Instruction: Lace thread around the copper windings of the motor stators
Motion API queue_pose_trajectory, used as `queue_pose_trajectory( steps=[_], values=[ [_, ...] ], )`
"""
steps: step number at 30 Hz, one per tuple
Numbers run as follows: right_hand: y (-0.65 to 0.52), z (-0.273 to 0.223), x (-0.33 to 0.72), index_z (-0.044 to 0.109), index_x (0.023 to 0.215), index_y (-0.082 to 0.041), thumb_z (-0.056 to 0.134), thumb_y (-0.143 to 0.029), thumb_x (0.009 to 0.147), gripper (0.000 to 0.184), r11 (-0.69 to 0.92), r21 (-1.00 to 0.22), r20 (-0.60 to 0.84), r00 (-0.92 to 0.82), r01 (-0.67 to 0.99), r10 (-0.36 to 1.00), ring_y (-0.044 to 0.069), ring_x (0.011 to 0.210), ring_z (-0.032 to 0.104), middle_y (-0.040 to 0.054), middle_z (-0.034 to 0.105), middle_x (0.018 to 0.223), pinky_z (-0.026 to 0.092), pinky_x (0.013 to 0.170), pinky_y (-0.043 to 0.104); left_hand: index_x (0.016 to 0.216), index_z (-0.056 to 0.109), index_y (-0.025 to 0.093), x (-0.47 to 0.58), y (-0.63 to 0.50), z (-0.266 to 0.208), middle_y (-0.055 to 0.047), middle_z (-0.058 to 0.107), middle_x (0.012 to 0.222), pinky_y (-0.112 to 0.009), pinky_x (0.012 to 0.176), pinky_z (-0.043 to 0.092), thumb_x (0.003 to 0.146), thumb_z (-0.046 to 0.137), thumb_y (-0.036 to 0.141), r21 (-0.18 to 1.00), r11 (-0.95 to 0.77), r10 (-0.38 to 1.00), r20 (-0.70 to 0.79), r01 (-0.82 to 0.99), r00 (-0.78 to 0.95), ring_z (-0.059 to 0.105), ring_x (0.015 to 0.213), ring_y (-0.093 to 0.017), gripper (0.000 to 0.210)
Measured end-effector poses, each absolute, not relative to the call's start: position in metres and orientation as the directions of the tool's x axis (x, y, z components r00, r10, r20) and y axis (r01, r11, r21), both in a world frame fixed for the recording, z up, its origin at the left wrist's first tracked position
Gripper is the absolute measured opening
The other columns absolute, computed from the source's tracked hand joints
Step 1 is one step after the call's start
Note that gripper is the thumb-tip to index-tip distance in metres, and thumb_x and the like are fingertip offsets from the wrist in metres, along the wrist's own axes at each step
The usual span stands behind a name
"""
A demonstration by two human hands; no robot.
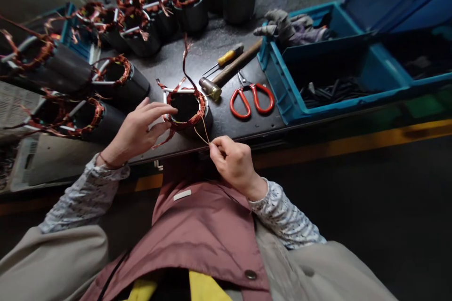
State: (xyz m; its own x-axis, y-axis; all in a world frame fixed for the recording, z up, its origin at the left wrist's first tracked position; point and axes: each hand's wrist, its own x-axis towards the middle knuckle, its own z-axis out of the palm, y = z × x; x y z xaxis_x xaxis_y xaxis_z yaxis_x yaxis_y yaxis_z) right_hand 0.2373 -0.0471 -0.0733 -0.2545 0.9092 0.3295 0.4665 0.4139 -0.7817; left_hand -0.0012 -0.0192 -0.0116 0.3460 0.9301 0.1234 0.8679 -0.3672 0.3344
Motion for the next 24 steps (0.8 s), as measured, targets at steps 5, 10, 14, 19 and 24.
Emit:
queue_pose_trajectory(
  steps=[5,10,14,19,24],
  values=[
    [-0.038,-0.084,0.230,0.060,0.076,-0.020,0.055,-0.024,0.088,0.014,0.373,-0.807,0.300,-0.227,0.458,0.927,0.013,0.048,0.062,-0.0005,0.065,0.055,0.043,0.054,0.024,0.111,0.064,0.019,0.002,-0.010,-0.012,-0.007,0.068,0.118,-0.050,0.114,0.030,0.089,0.046,0.019,0.353,-0.425,0.905,0.173,0.834,0.388,0.061,0.111,-0.021,0.028],
    [-0.021,-0.091,0.204,0.061,0.075,-0.020,0.053,-0.025,0.089,0.016,0.394,-0.769,0.353,-0.179,0.503,0.918,0.016,0.055,0.064,0.0026,0.067,0.061,0.043,0.058,0.025,0.120,0.063,0.017,0.006,0.012,-0.011,-0.010,0.063,0.129,-0.039,0.105,0.043,0.087,0.043,0.014,0.376,-0.504,0.856,0.101,0.777,0.507,0.057,0.120,-0.022,0.039],
    [-0.017,-0.084,0.191,0.064,0.080,-0.018,0.051,-0.027,0.090,0.018,0.394,-0.785,0.353,-0.177,0.478,0.919,0.016,0.058,0.063,0.0046,0.067,0.064,0.043,0.060,0.026,0.102,0.071,0.017,0.011,0.038,-0.013,-0.009,0.071,0.107,-0.034,0.090,0.050,0.083,0.048,0.016,0.306,-0.580,0.756,-0.144,0.755,0.639,0.066,0.098,-0.022,0.029],
    [-0.031,-0.074,0.223,0.065,0.077,-0.016,0.048,-0.034,0.093,0.029,0.138,-0.938,-0.008,-0.418,0.318,0.908,0.013,0.052,0.059,0.0012,0.065,0.056,0.046,0.061,0.025,0.077,0.068,0.016,0.008,0.047,-0.004,-0.006,0.068,0.075,-0.030,0.072,0.046,0.082,0.047,0.016,0.169,-0.531,0.827,-0.111,0.831,0.551,0.061,0.071,-0.018,0.021],
    [-0.019,-0.080,0.258,0.066,0.098,-0.015,0.047,-0.045,0.092,0.036,0.114,-0.901,-0.044,-0.351,0.418,0.935,0.022,0.075,0.066,0.0112,0.072,0.090,0.051,0.075,0.035,0.073,0.057,0.014,0.006,0.027,0.015,-0.001,0.060,0.063,-0.021,0.058,0.043,0.088,0.046,0.026,0.705,-0.227,0.880,-0.146,0.672,0.452,0.054,0.059,-0.011,0.022]
  ],
)
